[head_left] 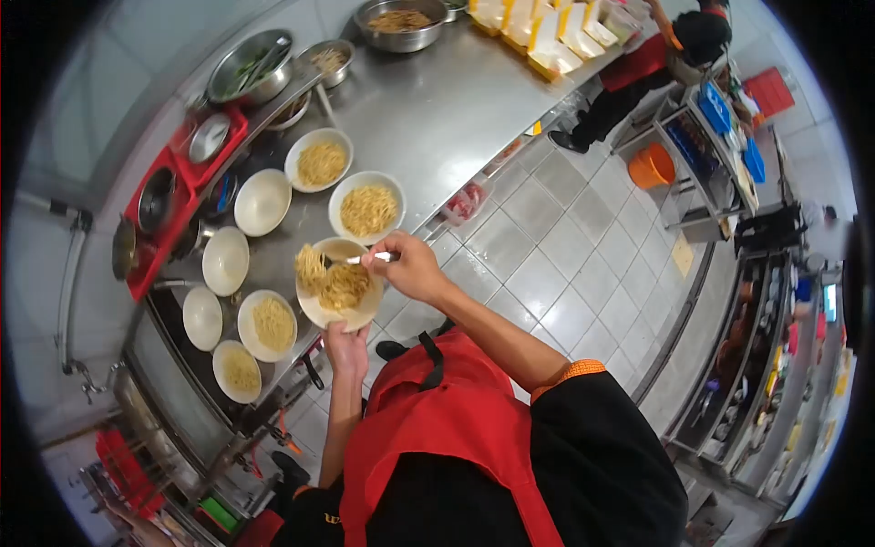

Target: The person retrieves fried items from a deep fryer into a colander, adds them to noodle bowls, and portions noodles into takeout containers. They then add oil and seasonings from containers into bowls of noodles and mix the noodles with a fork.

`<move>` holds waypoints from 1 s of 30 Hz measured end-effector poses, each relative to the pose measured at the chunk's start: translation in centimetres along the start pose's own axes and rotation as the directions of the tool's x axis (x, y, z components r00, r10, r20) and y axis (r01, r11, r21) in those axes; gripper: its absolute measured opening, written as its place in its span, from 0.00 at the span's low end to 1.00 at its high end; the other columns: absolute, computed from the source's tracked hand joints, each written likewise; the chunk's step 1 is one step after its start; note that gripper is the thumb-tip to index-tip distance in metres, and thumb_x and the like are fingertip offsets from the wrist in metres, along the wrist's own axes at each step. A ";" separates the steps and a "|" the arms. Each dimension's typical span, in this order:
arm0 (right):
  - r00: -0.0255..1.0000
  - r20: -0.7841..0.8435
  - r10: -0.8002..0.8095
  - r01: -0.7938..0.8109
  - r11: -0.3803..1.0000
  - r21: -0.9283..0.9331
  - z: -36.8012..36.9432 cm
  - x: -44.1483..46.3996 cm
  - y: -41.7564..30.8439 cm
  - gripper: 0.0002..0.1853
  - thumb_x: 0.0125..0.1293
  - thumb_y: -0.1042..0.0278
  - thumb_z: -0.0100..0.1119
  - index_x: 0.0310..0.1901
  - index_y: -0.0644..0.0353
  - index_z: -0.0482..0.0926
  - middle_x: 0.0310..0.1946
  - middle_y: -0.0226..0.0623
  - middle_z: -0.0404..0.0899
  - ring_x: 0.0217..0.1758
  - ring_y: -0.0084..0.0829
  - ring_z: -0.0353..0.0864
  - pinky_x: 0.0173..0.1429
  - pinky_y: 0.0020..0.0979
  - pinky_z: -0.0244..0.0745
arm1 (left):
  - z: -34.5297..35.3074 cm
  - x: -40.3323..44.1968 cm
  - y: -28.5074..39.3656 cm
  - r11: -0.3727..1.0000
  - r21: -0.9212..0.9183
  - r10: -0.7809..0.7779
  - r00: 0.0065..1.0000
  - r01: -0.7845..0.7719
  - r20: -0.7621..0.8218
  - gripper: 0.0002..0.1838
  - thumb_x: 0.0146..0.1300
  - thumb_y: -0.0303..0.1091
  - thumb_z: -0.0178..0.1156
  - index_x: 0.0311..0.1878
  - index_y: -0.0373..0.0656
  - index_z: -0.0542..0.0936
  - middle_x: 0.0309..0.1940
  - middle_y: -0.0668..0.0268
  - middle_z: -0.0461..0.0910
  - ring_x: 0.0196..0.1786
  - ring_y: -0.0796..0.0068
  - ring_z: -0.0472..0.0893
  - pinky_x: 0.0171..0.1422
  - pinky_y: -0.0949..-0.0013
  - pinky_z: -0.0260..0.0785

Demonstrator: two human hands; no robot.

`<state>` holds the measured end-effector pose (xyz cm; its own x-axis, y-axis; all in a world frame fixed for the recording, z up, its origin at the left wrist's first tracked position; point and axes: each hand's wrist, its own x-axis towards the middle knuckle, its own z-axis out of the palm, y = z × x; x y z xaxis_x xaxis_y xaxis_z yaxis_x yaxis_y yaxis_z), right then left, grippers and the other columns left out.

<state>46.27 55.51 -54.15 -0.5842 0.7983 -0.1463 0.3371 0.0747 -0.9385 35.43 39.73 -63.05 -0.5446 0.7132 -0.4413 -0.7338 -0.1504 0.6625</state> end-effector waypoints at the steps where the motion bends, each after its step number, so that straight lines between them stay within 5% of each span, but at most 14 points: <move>1: 0.992 -0.055 -0.117 0.116 0.993 -0.021 -1.0 -0.6 0.3 0.10 0.57 0.63 0.65 0.35 0.60 0.82 0.38 0.34 0.77 0.34 0.23 0.73 0.41 0.26 0.70 | 1.2 -1.0 0.0 1.000 0.019 -0.018 1.000 0.018 -0.012 0.35 0.52 0.30 0.50 0.66 0.48 0.57 0.62 0.57 0.63 0.63 0.56 0.67 0.63 0.50 0.65; 4: 0.986 -0.054 -0.160 0.165 0.980 0.114 -4.5 -1.5 1.2 0.11 0.58 0.61 0.66 0.35 0.60 0.82 0.44 0.36 0.75 0.36 0.24 0.73 0.41 0.27 0.70 | 4.8 -2.7 -0.4 0.997 0.051 -0.053 0.998 0.052 0.020 0.33 0.53 0.31 0.48 0.66 0.45 0.58 0.61 0.57 0.65 0.62 0.58 0.69 0.62 0.52 0.68; 9: 0.999 0.004 -0.032 0.032 0.991 0.128 -12.3 -2.1 1.4 0.11 0.58 0.61 0.65 0.35 0.61 0.82 0.37 0.33 0.77 0.37 0.23 0.74 0.44 0.27 0.70 | 12.4 -3.2 -2.0 0.995 0.052 -0.088 0.989 0.082 0.118 0.30 0.59 0.36 0.46 0.66 0.43 0.59 0.62 0.56 0.66 0.60 0.58 0.73 0.60 0.54 0.71; 14: 0.995 -0.095 0.026 -0.007 0.980 0.200 -20.7 -0.1 3.4 0.10 0.58 0.65 0.65 0.35 0.64 0.81 0.31 0.30 0.78 0.36 0.20 0.74 0.44 0.26 0.70 | 19.5 0.2 -4.8 0.980 0.151 -0.166 0.950 0.129 0.266 0.31 0.62 0.42 0.44 0.68 0.40 0.57 0.65 0.56 0.63 0.64 0.57 0.68 0.64 0.52 0.65; 18: 0.953 -0.300 -0.034 0.053 0.997 0.055 -29.1 2.7 3.9 0.11 0.57 0.64 0.65 0.34 0.63 0.82 0.26 0.31 0.79 0.30 0.18 0.73 0.36 0.23 0.69 | 25.8 5.2 -8.6 0.973 0.163 -0.214 0.903 0.163 0.373 0.32 0.62 0.42 0.47 0.68 0.44 0.56 0.65 0.59 0.62 0.66 0.59 0.64 0.68 0.50 0.59; 22: 0.908 -0.382 -0.170 0.191 0.981 0.019 -38.2 6.7 3.4 0.12 0.57 0.62 0.66 0.34 0.65 0.82 0.22 0.29 0.77 0.25 0.16 0.70 0.30 0.23 0.66 | 33.0 12.2 -13.1 0.971 0.196 -0.212 0.860 0.133 0.464 0.33 0.62 0.46 0.48 0.68 0.40 0.56 0.63 0.56 0.65 0.63 0.58 0.69 0.64 0.54 0.64; 24: 0.901 -0.410 -0.143 0.131 0.990 -0.056 -43.0 8.6 2.4 0.13 0.59 0.63 0.64 0.33 0.67 0.81 0.22 0.24 0.76 0.24 0.14 0.67 0.28 0.21 0.63 | 37.5 15.5 -15.2 0.981 0.110 -0.195 0.836 0.161 0.513 0.31 0.59 0.41 0.52 0.65 0.50 0.55 0.60 0.60 0.66 0.58 0.62 0.74 0.50 0.58 0.77; 30: 0.860 -0.482 -0.168 0.154 0.986 -0.067 -54.7 14.5 -0.6 0.14 0.61 0.62 0.63 0.33 0.68 0.81 0.22 0.20 0.73 0.24 0.12 0.63 0.27 0.18 0.59 | 49.8 21.9 -18.7 0.983 0.167 -0.139 0.883 0.070 0.448 0.31 0.58 0.37 0.56 0.62 0.48 0.54 0.58 0.59 0.62 0.59 0.61 0.69 0.48 0.51 0.76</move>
<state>77.97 99.68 -38.55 -0.2035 0.9620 0.1821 0.2919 0.2372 -0.9266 57.47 92.28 -54.94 -0.1969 0.9576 -0.2102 -0.6920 0.0162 0.7217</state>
